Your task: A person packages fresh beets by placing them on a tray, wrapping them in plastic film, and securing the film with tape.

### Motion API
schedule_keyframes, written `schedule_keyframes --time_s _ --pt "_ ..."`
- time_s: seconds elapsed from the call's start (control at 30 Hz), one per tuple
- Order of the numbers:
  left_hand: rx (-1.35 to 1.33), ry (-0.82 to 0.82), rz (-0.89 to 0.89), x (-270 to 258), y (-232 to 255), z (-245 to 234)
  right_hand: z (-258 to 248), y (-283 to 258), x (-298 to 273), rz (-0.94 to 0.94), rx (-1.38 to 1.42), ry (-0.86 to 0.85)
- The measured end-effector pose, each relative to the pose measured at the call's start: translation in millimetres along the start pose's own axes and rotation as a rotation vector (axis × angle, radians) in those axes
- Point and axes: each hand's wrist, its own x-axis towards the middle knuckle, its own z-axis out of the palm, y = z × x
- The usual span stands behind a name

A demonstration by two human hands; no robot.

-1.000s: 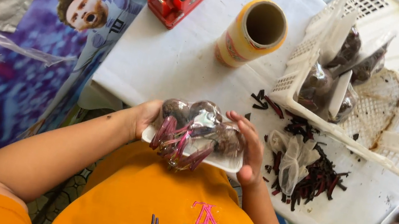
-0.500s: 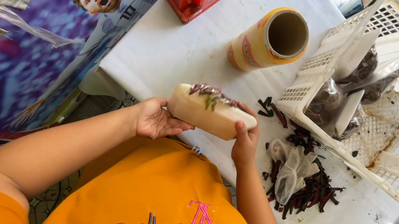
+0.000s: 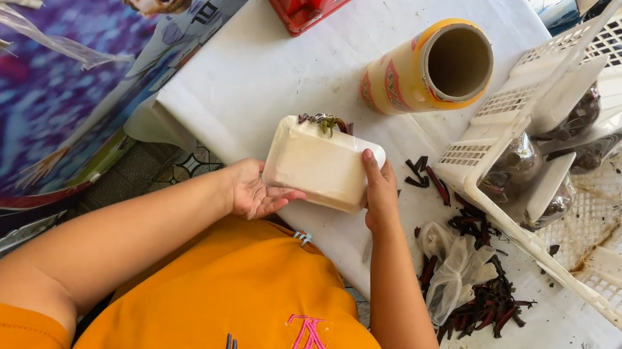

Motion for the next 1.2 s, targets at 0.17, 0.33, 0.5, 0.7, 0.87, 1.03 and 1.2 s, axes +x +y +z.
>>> schedule_keyframes --time_s 0.17,0.33,0.5,0.7,0.87,1.03,1.2 --pt "0.102 -0.022 -0.021 -4.1 1.6 6.3 12.1 -25.0 -13.2 0.072 -0.035 0.004" --pt "0.324 0.086 -0.009 -22.4 -6.3 18.9 27.8 -44.9 -28.1 0.056 -0.179 0.051" --pt "0.598 0.248 0.021 17.4 22.5 -34.5 25.7 -33.4 -15.0 -0.130 -0.567 0.176" --pt "0.837 0.561 0.311 -28.1 17.0 -18.0 42.9 -59.0 -49.0 -0.272 -0.696 0.296" --pt "1.125 0.938 0.990 -46.4 97.5 -17.3 108.5 -109.3 -49.9 -0.892 -0.422 0.135" --pt "1.472 0.953 1.558 -111.4 167.2 94.3 205.7 -123.4 54.0 -0.332 0.023 -0.049" --pt "1.420 0.858 1.504 -84.7 211.1 99.0 241.9 -153.1 71.5 -0.208 0.060 0.091"
